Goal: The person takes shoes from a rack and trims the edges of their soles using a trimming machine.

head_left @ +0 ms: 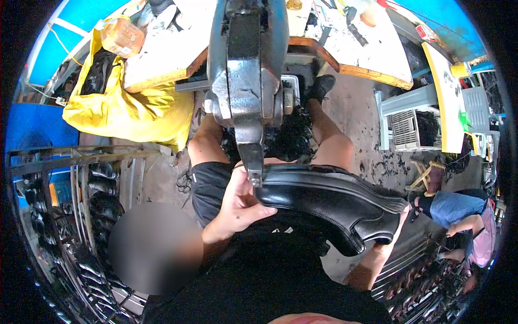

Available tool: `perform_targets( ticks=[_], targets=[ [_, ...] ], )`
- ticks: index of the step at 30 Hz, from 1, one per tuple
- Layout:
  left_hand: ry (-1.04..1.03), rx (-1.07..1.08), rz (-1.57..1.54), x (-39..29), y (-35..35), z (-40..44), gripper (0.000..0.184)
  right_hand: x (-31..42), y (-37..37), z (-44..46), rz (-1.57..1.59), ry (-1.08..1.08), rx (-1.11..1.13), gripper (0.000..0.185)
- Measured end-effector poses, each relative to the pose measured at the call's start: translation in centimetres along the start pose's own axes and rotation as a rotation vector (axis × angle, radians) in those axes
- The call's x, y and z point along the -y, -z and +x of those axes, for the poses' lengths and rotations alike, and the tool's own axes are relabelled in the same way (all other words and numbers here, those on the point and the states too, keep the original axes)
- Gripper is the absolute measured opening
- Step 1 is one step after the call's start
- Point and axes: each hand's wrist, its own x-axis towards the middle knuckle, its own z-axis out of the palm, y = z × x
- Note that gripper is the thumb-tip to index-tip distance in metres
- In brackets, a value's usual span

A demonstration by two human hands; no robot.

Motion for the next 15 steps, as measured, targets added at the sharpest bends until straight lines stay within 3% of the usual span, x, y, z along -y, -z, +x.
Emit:
perform_targets(
  ticks=[2,3,4,10,11,12,14,15],
  targets=[
    [0.072,-0.009,0.052,-0.1,0.2,-0.6,0.076,0.6,0.6,0.3,0.271,-0.427,-0.515,0.074],
    [0.033,-0.077,-0.014,0.3,0.0,-0.7,0.078,0.3,-3.1,0.1,0.061,-0.098,-0.452,0.054],
    [-0.008,-0.143,-0.079,0.7,-0.3,-0.6,0.081,-0.8,-0.3,-1.0,0.063,-0.096,-0.454,0.054],
    [-0.062,-0.154,-0.186,1.1,-0.6,-0.6,0.074,-5.5,26.0,-1.8,0.928,-0.582,-0.150,0.047],
    [-0.082,-0.155,-0.191,1.3,-0.5,-0.6,0.073,-3.0,24.9,-1.5,0.216,-0.545,-0.150,0.043],
    [-0.085,-0.154,-0.194,1.4,-0.4,-0.7,0.073,-1.6,22.3,-0.7,0.212,-0.541,-0.149,0.043],
    [-0.062,-0.178,-0.196,1.6,0.0,-1.2,0.072,-0.3,12.1,1.8,0.145,-0.246,-0.761,0.045],
    [-0.063,-0.181,-0.200,2.0,0.7,-1.8,0.072,2.5,-3.4,3.2,-0.040,0.146,-0.813,0.045]
  ],
)
